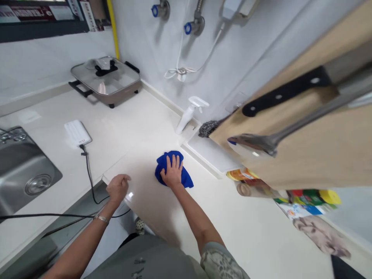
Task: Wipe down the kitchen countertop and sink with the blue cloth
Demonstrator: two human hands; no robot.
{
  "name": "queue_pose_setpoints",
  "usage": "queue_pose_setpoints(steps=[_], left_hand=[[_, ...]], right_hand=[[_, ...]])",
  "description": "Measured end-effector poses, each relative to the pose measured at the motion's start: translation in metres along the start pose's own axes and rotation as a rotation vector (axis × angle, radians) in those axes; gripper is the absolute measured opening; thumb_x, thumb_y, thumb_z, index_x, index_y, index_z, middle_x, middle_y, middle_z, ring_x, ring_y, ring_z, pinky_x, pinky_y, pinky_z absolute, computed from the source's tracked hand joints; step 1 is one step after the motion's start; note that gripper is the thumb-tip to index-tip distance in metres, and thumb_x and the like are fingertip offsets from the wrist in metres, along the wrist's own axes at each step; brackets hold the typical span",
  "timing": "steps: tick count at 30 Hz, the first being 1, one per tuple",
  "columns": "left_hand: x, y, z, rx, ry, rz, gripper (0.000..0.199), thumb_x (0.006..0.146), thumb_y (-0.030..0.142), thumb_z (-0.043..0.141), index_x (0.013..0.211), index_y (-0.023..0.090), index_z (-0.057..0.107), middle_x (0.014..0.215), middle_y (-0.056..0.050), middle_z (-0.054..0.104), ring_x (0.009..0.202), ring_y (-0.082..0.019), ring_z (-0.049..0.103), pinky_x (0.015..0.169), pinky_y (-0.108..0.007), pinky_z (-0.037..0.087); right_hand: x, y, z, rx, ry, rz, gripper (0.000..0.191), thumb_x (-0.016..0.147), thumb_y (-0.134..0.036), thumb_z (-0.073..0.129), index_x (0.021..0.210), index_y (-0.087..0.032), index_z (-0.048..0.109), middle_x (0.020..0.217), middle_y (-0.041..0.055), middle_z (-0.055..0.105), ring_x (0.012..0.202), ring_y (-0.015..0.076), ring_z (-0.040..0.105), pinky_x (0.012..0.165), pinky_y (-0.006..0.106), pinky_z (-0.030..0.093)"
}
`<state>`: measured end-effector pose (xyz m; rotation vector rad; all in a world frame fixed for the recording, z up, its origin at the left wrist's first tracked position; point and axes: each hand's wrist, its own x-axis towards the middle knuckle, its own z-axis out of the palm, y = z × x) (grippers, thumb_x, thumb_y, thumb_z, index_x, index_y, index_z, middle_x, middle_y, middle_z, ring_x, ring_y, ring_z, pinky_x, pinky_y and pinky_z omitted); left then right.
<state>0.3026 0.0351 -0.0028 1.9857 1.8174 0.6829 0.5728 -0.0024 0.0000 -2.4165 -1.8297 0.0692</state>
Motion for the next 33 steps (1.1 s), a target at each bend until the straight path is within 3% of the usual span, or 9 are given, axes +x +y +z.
queue_pose_setpoints(steps=[5, 9, 15, 21, 24, 27, 30, 33], left_hand=[[-0.002, -0.007, 0.002, -0.02, 0.002, 0.093, 0.031, 0.084, 0.008, 0.048, 0.077, 0.023, 0.074, 0.081, -0.004, 0.075, 0.081, -0.019, 0.066, 0.076, -0.028, 0.044], [-0.003, -0.01, 0.001, -0.008, 0.037, 0.169, 0.031, 0.086, 0.007, 0.046, 0.074, 0.023, 0.07, 0.076, -0.002, 0.072, 0.074, -0.017, 0.065, 0.073, -0.027, 0.046], [-0.004, -0.006, -0.006, -0.016, 0.119, 0.282, 0.035, 0.091, 0.004, 0.044, 0.073, 0.024, 0.067, 0.074, 0.001, 0.071, 0.07, -0.013, 0.065, 0.07, -0.025, 0.047], [-0.003, 0.003, -0.011, -0.045, 0.128, 0.269, 0.037, 0.091, 0.0, 0.043, 0.072, 0.025, 0.063, 0.072, 0.004, 0.07, 0.065, -0.011, 0.063, 0.065, -0.025, 0.047], [-0.003, 0.004, -0.012, -0.063, 0.097, 0.248, 0.038, 0.092, 0.0, 0.041, 0.073, 0.025, 0.063, 0.074, 0.003, 0.072, 0.067, -0.011, 0.064, 0.066, -0.026, 0.049], [-0.003, 0.004, -0.012, -0.051, 0.098, 0.247, 0.038, 0.091, 0.0, 0.043, 0.072, 0.026, 0.062, 0.072, 0.003, 0.071, 0.067, -0.012, 0.063, 0.064, -0.026, 0.048], [-0.004, 0.005, -0.011, -0.043, 0.112, 0.246, 0.038, 0.09, -0.003, 0.043, 0.071, 0.025, 0.061, 0.071, 0.003, 0.07, 0.066, -0.011, 0.061, 0.063, -0.025, 0.047], [-0.006, 0.004, -0.009, -0.037, 0.11, 0.232, 0.039, 0.089, -0.004, 0.042, 0.07, 0.025, 0.062, 0.07, 0.003, 0.069, 0.066, -0.011, 0.06, 0.064, -0.025, 0.046]], right_hand=[[0.095, -0.034, 0.003, 0.057, 0.026, -0.126, 0.071, 0.096, -0.037, 0.048, 0.161, -0.012, 0.035, 0.169, 0.02, 0.025, 0.157, 0.0406, 0.012, 0.124, 0.065, 0.014], [0.167, -0.044, 0.011, 0.102, 0.074, -0.119, 0.069, 0.097, -0.035, 0.045, 0.161, -0.011, 0.036, 0.168, 0.0215, 0.027, 0.157, 0.0409, 0.014, 0.123, 0.066, 0.016], [0.265, -0.044, 0.021, 0.072, 0.132, -0.024, 0.067, 0.1, -0.036, 0.037, 0.161, -0.009, 0.033, 0.166, 0.0244, 0.028, 0.155, 0.0422, 0.017, 0.119, 0.071, 0.02], [0.348, -0.026, 0.03, 0.117, 0.196, 0.01, 0.065, 0.104, -0.038, 0.028, 0.157, -0.001, 0.036, 0.16, 0.0303, 0.032, 0.152, 0.0422, 0.019, 0.114, 0.074, 0.019], [0.378, -0.021, 0.037, 0.168, 0.223, 0.019, 0.068, 0.107, -0.042, 0.026, 0.156, 0.004, 0.036, 0.157, 0.0358, 0.03, 0.15, 0.0446, 0.017, 0.111, 0.077, 0.014], [0.396, -0.034, 0.047, 0.177, 0.233, 0.02, 0.071, 0.106, -0.043, 0.032, 0.156, 0.007, 0.033, 0.157, 0.0379, 0.027, 0.149, 0.0492, 0.014, 0.109, 0.08, 0.011], [0.398, -0.07, 0.057, 0.198, 0.228, -0.057, 0.072, 0.106, -0.045, 0.034, 0.157, 0.005, 0.033, 0.159, 0.0347, 0.027, 0.151, 0.0491, 0.012, 0.11, 0.08, 0.012], [0.384, -0.123, 0.066, 0.247, 0.215, -0.23, 0.072, 0.106, -0.047, 0.031, 0.157, 0.003, 0.033, 0.162, 0.0307, 0.026, 0.152, 0.0488, 0.008, 0.109, 0.083, 0.01]])
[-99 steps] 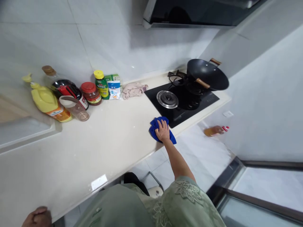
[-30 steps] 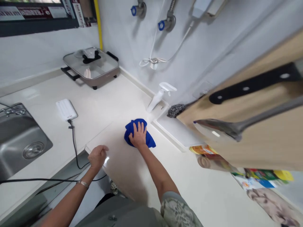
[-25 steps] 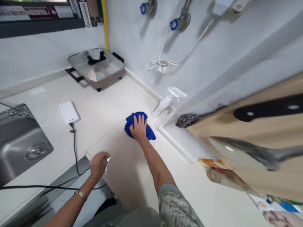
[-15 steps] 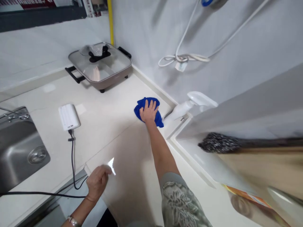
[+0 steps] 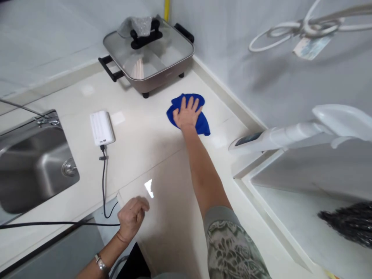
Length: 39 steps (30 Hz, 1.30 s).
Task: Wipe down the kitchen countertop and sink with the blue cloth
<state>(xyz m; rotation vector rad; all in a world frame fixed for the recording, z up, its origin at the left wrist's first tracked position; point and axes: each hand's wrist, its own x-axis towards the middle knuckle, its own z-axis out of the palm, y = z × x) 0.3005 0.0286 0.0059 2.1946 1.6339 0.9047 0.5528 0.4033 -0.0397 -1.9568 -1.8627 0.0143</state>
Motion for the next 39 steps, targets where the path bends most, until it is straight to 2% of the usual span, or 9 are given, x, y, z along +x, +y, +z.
queue_pose_setpoints(steps=[3, 7, 11, 15, 20, 26, 32, 36, 39], left_hand=[[-0.005, -0.002, 0.004, 0.008, -0.014, -0.019, 0.039, 0.09, -0.002, 0.043, 0.071, 0.024, 0.064, 0.072, 0.002, 0.069, 0.068, -0.011, 0.061, 0.065, -0.025, 0.046], [-0.011, -0.006, 0.008, 0.039, -0.035, -0.047, 0.037, 0.087, -0.002, 0.046, 0.07, 0.024, 0.067, 0.069, 0.0, 0.066, 0.069, -0.012, 0.061, 0.063, -0.026, 0.043], [-0.014, -0.008, 0.009, 0.026, -0.038, -0.073, 0.031, 0.085, 0.002, 0.05, 0.069, 0.023, 0.066, 0.068, -0.002, 0.065, 0.069, -0.014, 0.059, 0.06, -0.028, 0.04], [-0.013, -0.009, 0.012, -0.053, 0.025, -0.063, 0.031, 0.084, 0.001, 0.05, 0.068, 0.023, 0.066, 0.067, -0.001, 0.065, 0.068, -0.015, 0.059, 0.062, -0.028, 0.04], [-0.015, -0.015, 0.016, -0.131, 0.081, -0.07, 0.034, 0.082, -0.001, 0.045, 0.068, 0.022, 0.065, 0.068, -0.001, 0.066, 0.07, -0.014, 0.06, 0.068, -0.027, 0.044], [-0.016, -0.018, 0.019, -0.192, 0.115, -0.131, 0.036, 0.091, 0.005, 0.038, 0.077, 0.021, 0.068, 0.076, -0.004, 0.068, 0.077, -0.016, 0.062, 0.078, -0.028, 0.047], [-0.007, -0.016, 0.021, -0.218, 0.006, -0.127, 0.03, 0.084, 0.004, 0.047, 0.072, 0.021, 0.069, 0.075, -0.005, 0.07, 0.078, -0.018, 0.061, 0.076, -0.03, 0.044], [-0.003, -0.014, 0.023, -0.128, -0.061, -0.135, 0.032, 0.083, 0.004, 0.047, 0.075, 0.021, 0.072, 0.079, -0.006, 0.071, 0.081, -0.02, 0.061, 0.075, -0.031, 0.041], [-0.001, -0.011, 0.023, -0.056, -0.092, -0.119, 0.033, 0.084, 0.004, 0.047, 0.076, 0.021, 0.074, 0.079, -0.006, 0.07, 0.081, -0.02, 0.06, 0.073, -0.031, 0.039]], right_hand=[[-0.022, -0.058, 0.01, 0.049, -0.074, -0.195, 0.07, 0.105, -0.045, 0.03, 0.16, -0.001, 0.029, 0.168, 0.0246, 0.018, 0.154, 0.0477, 0.002, 0.112, 0.082, 0.007], [-0.07, -0.117, -0.003, 0.063, -0.194, -0.381, 0.069, 0.1, -0.038, 0.039, 0.163, -0.012, 0.028, 0.172, 0.0151, 0.015, 0.157, 0.0415, 0.004, 0.122, 0.07, 0.002], [-0.12, -0.146, -0.033, 0.048, -0.313, -0.557, 0.068, 0.097, -0.031, 0.045, 0.163, -0.02, 0.033, 0.172, 0.0088, 0.023, 0.158, 0.0355, 0.01, 0.126, 0.063, 0.006], [-0.164, -0.151, -0.059, 0.08, -0.369, -0.677, 0.066, 0.094, -0.026, 0.048, 0.159, -0.022, 0.042, 0.17, 0.0063, 0.03, 0.158, 0.0322, 0.015, 0.127, 0.057, 0.01], [-0.224, -0.131, -0.089, 0.124, -0.45, -0.787, 0.068, 0.089, -0.025, 0.05, 0.157, -0.025, 0.046, 0.169, 0.004, 0.032, 0.159, 0.0312, 0.016, 0.127, 0.057, 0.013], [-0.327, -0.087, -0.134, 0.085, -0.531, -0.699, 0.07, 0.087, -0.029, 0.052, 0.156, -0.027, 0.047, 0.17, 0.0027, 0.03, 0.16, 0.0322, 0.013, 0.126, 0.06, 0.013], [-0.479, -0.023, -0.195, 0.067, -0.496, -0.524, 0.065, 0.089, -0.031, 0.049, 0.154, -0.028, 0.051, 0.167, 0.0045, 0.036, 0.159, 0.0344, 0.017, 0.125, 0.063, 0.017], [-0.605, 0.021, -0.248, -0.002, -0.392, -0.263, 0.061, 0.094, -0.034, 0.044, 0.155, -0.024, 0.047, 0.164, 0.0107, 0.039, 0.157, 0.0374, 0.021, 0.121, 0.068, 0.024], [-0.674, 0.032, -0.271, -0.097, -0.3, -0.063, 0.065, 0.095, -0.033, 0.042, 0.159, -0.022, 0.037, 0.165, 0.0139, 0.035, 0.156, 0.0396, 0.023, 0.117, 0.07, 0.03]])
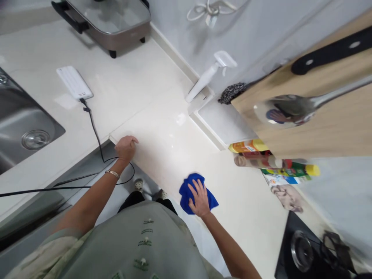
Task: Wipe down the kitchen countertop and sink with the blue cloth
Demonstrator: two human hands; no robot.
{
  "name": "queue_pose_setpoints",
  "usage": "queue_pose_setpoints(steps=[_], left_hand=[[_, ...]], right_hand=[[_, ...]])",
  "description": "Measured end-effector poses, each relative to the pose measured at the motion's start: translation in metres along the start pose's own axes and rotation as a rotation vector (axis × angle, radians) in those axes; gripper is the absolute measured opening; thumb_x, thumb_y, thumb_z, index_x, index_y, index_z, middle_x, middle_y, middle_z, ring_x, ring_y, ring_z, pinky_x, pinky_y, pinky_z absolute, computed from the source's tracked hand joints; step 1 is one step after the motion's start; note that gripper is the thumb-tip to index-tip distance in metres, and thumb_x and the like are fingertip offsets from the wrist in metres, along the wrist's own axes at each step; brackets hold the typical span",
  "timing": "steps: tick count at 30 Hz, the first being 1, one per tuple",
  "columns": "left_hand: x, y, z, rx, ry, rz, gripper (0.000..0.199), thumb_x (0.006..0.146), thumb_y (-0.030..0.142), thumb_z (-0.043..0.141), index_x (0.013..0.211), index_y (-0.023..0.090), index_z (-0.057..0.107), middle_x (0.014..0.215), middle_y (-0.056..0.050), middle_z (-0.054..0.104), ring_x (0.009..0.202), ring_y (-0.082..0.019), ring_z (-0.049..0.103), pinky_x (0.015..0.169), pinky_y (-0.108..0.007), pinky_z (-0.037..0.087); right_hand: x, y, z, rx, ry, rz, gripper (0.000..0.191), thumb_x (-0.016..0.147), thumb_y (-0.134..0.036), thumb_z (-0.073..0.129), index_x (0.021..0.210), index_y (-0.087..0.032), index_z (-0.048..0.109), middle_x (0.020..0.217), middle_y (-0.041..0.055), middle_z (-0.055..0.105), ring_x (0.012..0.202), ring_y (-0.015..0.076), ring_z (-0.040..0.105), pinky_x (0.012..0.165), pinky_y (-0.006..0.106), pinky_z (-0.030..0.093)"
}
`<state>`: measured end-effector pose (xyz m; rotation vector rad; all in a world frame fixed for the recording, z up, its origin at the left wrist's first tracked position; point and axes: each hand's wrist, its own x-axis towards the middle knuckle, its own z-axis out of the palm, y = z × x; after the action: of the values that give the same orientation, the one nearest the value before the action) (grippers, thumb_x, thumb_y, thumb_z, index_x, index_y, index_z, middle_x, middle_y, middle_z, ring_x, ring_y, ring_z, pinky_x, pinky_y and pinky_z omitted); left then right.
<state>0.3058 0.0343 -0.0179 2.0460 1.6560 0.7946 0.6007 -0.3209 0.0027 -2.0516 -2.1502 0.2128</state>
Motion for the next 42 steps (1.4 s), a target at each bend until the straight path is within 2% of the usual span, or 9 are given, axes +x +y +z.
queue_pose_setpoints(steps=[2, 4, 13, 15, 18, 24, 30, 35, 42], left_hand=[[0.001, 0.002, -0.001, 0.024, -0.014, -0.001, 0.032, 0.085, 0.005, 0.047, 0.076, 0.021, 0.074, 0.079, -0.007, 0.07, 0.081, -0.02, 0.06, 0.071, -0.032, 0.037], [0.001, 0.005, -0.003, 0.042, -0.024, -0.018, 0.032, 0.086, 0.006, 0.048, 0.076, 0.021, 0.074, 0.079, -0.007, 0.07, 0.081, -0.021, 0.06, 0.069, -0.032, 0.036], [0.005, 0.015, -0.011, 0.1, -0.052, -0.13, 0.03, 0.086, 0.007, 0.049, 0.08, 0.02, 0.075, 0.085, -0.008, 0.07, 0.085, -0.021, 0.059, 0.064, -0.033, 0.028], [0.006, 0.017, -0.013, 0.117, -0.057, -0.153, 0.03, 0.087, 0.008, 0.048, 0.082, 0.02, 0.076, 0.088, -0.009, 0.07, 0.086, -0.021, 0.058, 0.063, -0.033, 0.027], [0.007, 0.021, -0.016, 0.16, -0.054, -0.178, 0.031, 0.088, 0.009, 0.048, 0.084, 0.02, 0.076, 0.092, -0.009, 0.07, 0.085, -0.021, 0.057, 0.063, -0.033, 0.025], [0.015, 0.031, -0.019, 0.249, -0.05, -0.238, 0.032, 0.089, 0.011, 0.046, 0.088, 0.02, 0.076, 0.09, -0.007, 0.066, 0.077, -0.02, 0.049, 0.064, -0.033, 0.023], [0.018, 0.044, -0.025, 0.269, -0.08, -0.277, 0.032, 0.091, 0.014, 0.046, 0.096, 0.018, 0.078, 0.082, -0.003, 0.059, 0.066, -0.016, 0.031, 0.063, -0.032, 0.021], [0.017, 0.052, -0.028, 0.276, -0.074, -0.254, 0.033, 0.09, 0.013, 0.046, 0.098, 0.017, 0.078, 0.076, -0.002, 0.053, 0.066, -0.016, 0.027, 0.063, -0.032, 0.021], [0.019, 0.049, -0.027, 0.246, -0.068, -0.233, 0.03, 0.089, 0.015, 0.048, 0.096, 0.018, 0.076, 0.069, -0.001, 0.044, 0.063, -0.016, 0.026, 0.062, -0.033, 0.02]], right_hand=[[-0.015, -0.007, 0.005, -0.049, 0.051, 0.114, 0.068, 0.094, -0.031, 0.041, 0.16, -0.021, 0.033, 0.165, 0.0153, 0.032, 0.156, 0.0402, 0.023, 0.116, 0.069, 0.032], [-0.001, -0.021, 0.012, -0.095, 0.086, 0.208, 0.07, 0.093, -0.03, 0.042, 0.161, -0.019, 0.031, 0.166, 0.0164, 0.03, 0.156, 0.0402, 0.02, 0.117, 0.068, 0.032], [0.189, -0.069, 0.018, -0.081, 0.023, 0.218, 0.072, 0.092, -0.035, 0.052, 0.16, -0.014, 0.037, 0.17, 0.0161, 0.022, 0.158, 0.0382, 0.009, 0.124, 0.064, 0.015], [0.212, -0.076, 0.017, -0.038, 0.039, 0.241, 0.071, 0.096, -0.04, 0.051, 0.161, -0.015, 0.036, 0.171, 0.0162, 0.021, 0.158, 0.0392, 0.008, 0.124, 0.065, 0.013], [0.213, -0.088, 0.017, 0.037, 0.08, 0.239, 0.071, 0.099, -0.049, 0.051, 0.161, -0.016, 0.037, 0.17, 0.0175, 0.022, 0.157, 0.0408, 0.008, 0.123, 0.067, 0.011], [0.144, -0.089, 0.012, 0.084, 0.092, 0.135, 0.066, 0.1, -0.051, 0.054, 0.158, -0.022, 0.044, 0.167, 0.0146, 0.032, 0.158, 0.0362, 0.014, 0.127, 0.061, 0.011], [0.051, -0.046, 0.004, 0.042, 0.11, 0.333, 0.066, 0.099, -0.048, 0.054, 0.158, -0.021, 0.044, 0.167, 0.0144, 0.032, 0.158, 0.0352, 0.016, 0.126, 0.06, 0.015], [-0.054, -0.001, 0.007, -0.054, 0.188, 0.671, 0.062, 0.102, -0.046, 0.045, 0.156, -0.018, 0.045, 0.167, 0.014, 0.032, 0.157, 0.0347, 0.017, 0.125, 0.059, 0.022], [-0.202, 0.051, 0.009, -0.141, 0.275, 1.372, 0.068, 0.102, -0.053, 0.03, 0.16, -0.018, 0.037, 0.166, 0.0167, 0.033, 0.156, 0.0361, 0.021, 0.123, 0.065, 0.021]])
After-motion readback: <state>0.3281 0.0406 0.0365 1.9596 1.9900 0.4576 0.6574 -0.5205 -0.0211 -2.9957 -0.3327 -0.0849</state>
